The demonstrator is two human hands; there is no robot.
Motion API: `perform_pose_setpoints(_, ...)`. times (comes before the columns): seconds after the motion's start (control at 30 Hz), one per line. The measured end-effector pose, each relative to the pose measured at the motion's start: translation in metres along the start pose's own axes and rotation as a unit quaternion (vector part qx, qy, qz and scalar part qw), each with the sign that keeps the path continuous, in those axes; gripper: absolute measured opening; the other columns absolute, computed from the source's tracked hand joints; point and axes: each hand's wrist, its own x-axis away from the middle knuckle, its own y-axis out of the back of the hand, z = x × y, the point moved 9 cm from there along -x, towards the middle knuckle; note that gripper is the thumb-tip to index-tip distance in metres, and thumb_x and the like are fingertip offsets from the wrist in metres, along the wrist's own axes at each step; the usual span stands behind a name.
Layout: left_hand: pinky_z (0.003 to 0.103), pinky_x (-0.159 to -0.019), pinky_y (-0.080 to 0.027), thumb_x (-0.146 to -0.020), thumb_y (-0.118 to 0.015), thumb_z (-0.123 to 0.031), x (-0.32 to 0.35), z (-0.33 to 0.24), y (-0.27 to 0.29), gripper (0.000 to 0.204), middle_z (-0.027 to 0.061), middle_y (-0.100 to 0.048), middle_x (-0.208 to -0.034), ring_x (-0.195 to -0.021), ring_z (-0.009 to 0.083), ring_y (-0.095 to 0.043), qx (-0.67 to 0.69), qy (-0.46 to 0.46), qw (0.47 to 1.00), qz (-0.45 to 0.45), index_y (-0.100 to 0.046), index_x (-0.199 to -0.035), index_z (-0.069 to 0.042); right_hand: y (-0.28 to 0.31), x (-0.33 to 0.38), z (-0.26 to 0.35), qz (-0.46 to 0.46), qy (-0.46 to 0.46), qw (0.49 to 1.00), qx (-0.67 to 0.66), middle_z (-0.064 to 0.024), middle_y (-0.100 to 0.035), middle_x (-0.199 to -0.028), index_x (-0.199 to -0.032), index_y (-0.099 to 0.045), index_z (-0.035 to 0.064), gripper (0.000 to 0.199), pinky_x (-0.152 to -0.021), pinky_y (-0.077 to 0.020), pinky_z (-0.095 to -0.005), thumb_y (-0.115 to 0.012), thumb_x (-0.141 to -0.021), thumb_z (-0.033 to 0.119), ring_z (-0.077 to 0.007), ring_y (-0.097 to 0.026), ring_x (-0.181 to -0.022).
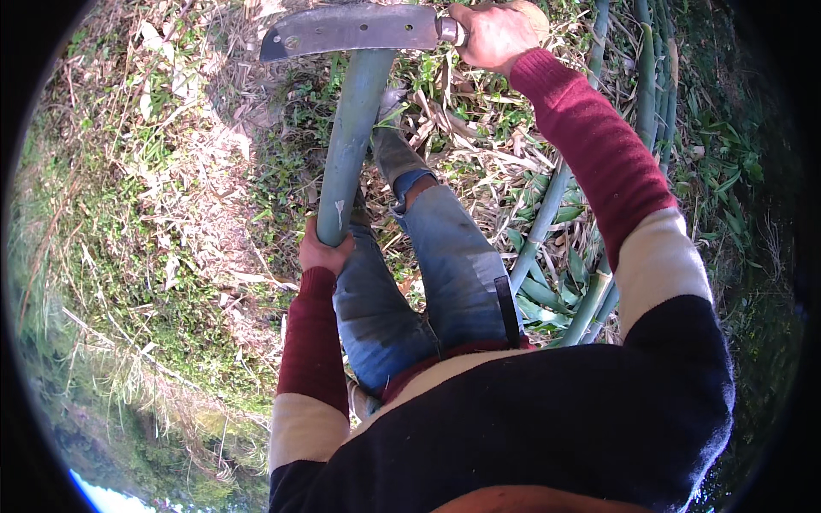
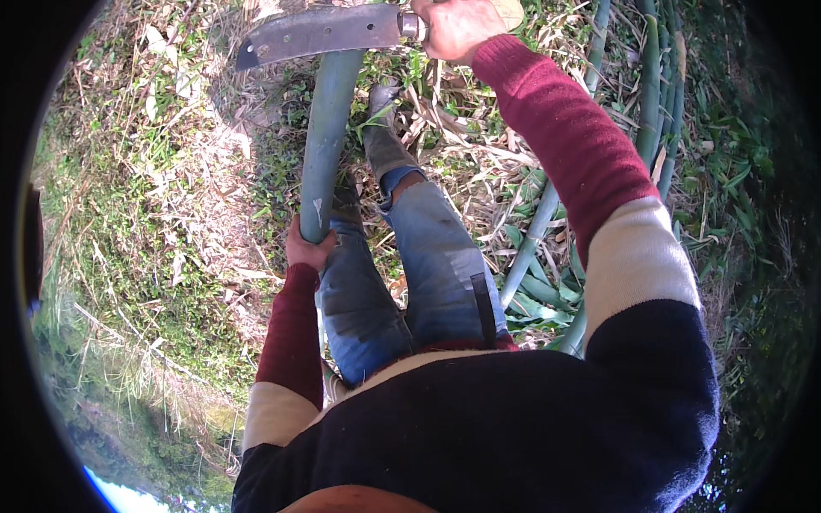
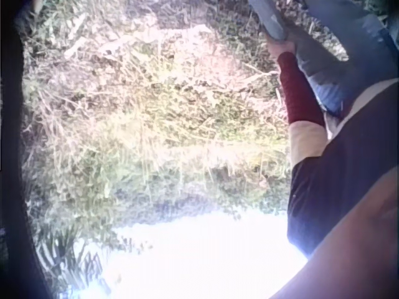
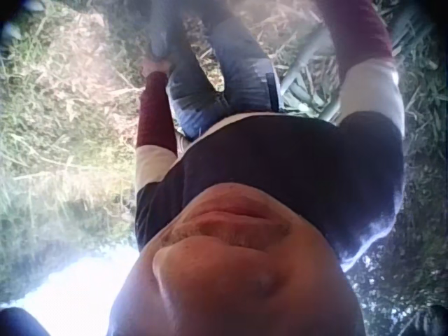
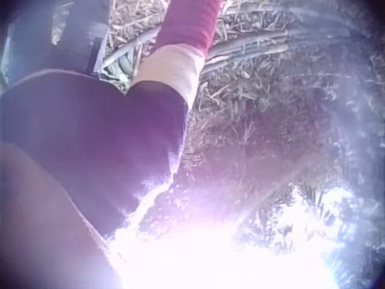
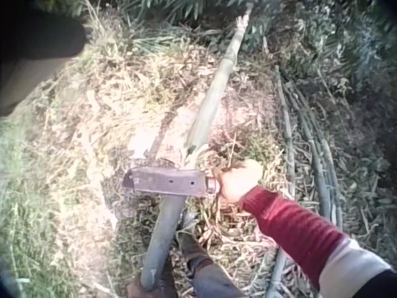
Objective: The person uses a large machete to chop a long bamboo pole into smaller sections. They hold the pole steady with one hand while striking it with the machete in the other hand, creating a pile of cut bamboo pieces on the ground.
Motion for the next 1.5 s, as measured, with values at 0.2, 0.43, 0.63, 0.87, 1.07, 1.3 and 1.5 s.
perform_pose_setpoints(0.2,0.05,-0.08,-0.055,-0.066,-0.082,-0.039,0.0,-0.002,0.004,0.065,0.0223,-0.071,-0.099,-0.092,0.0416,-0.07,-0.003,0.014,1.0,0.009,-0.056,-0.117,-0.008,-0.031,0.038,0.072,0.055,0.058,0.997,0.006,-0.009,-0.069,-0.076,-0.108,-0.061,0.0166,0.032,-0.07,-0.0541,-0.0441,-0.068,-0.08,0.031,-0.0295,-0.069,-0.073)
perform_pose_setpoints(0.43,0.05,-0.08,-0.056,-0.066,-0.082,-0.041,-0.001,0.008,0.002,0.069,0.0229,-0.071,-0.101,-0.092,0.0416,-0.07,0.0,0.016,1.0,0.005,-0.055,-0.12,-0.007,-0.014,0.008,0.005,0.002,-0.085,0.996,0.016,-0.0113,-0.07,-0.081,-0.107,-0.062,0.0149,0.034,-0.067,-0.0536,-0.0451,-0.072,-0.077,0.028,-0.0296,-0.07,-0.072)
perform_pose_setpoints(0.63,0.046,-0.086,-0.055,-0.066,-0.081,-0.038,-0.005,-0.009,0.009,0.072,0.0224,-0.071,-0.105,-0.099,0.0395,-0.069,0.001,0.018,0.999,0.028,-0.056,-0.125,-0.007,-0.025,0.024,0.069,-0.103,0.251,0.962,0.023,-0.0076,-0.062,-0.069,-0.105,-0.062,0.0135,0.036,-0.075,-0.0532,-0.0449,-0.072,-0.073,0.024,-0.0291,-0.066,-0.066)
perform_pose_setpoints(0.87,0.044,-0.085,-0.055,-0.067,-0.081,-0.033,-0.007,0.001,-0.001,0.069,0.022,-0.071,-0.105,-0.098,0.0369,-0.07,0.029,0.012,0.997,0.072,-0.057,-0.125,-0.005,-0.026,0.015,0.053,0.066,-0.001,0.997,-0.035,-0.0098,-0.067,-0.073,-0.106,-0.063,0.0159,0.038,-0.066,-0.0543,-0.0446,-0.07,-0.073,0.033,-0.0299,-0.069,-0.068)
perform_pose_setpoints(1.07,0.041,-0.084,-0.055,-0.065,-0.081,-0.031,-0.011,-0.003,0.001,0.069,0.0213,-0.072,-0.102,-0.095,0.0337,-0.071,0.111,-0.035,0.989,0.094,-0.06,-0.124,-0.002,0.011,-0.015,-0.017,0.052,0.057,0.994,0.079,-0.0127,-0.071,-0.081,-0.122,-0.061,0.0174,0.047,-0.069,-0.0553,-0.0464,-0.073,-0.078,0.028,-0.0306,-0.071,-0.074)
perform_pose_setpoints(1.3,0.037,-0.088,-0.054,-0.064,-0.083,-0.023,-0.011,0.003,-0.003,0.071,0.0133,-0.072,-0.109,-0.098,0.0244,-0.07,0.198,-0.042,0.971,0.124,-0.059,-0.128,-0.004,-0.013,-0.004,0.052,0.061,0.289,0.949,0.107,-0.0107,-0.072,-0.093,-0.111,-0.062,0.0147,0.039,-0.072,-0.0553,-0.0434,-0.073,-0.075,0.026,-0.0287,-0.071,-0.081)
perform_pose_setpoints(1.5,0.037,-0.088,-0.054,-0.062,-0.082,-0.024,-0.004,0.004,0.0,0.07,0.0141,-0.073,-0.105,-0.096,0.0254,-0.07,0.166,-0.012,0.979,0.117,-0.061,-0.126,-0.005,0.006,-0.006,-0.007,0.101,-0.004,0.993,0.069,-0.0125,-0.072,-0.088,-0.12,-0.062,0.0177,0.044,-0.07,-0.0569,-0.0454,-0.072,-0.079,0.029,-0.0318,-0.071,-0.075)
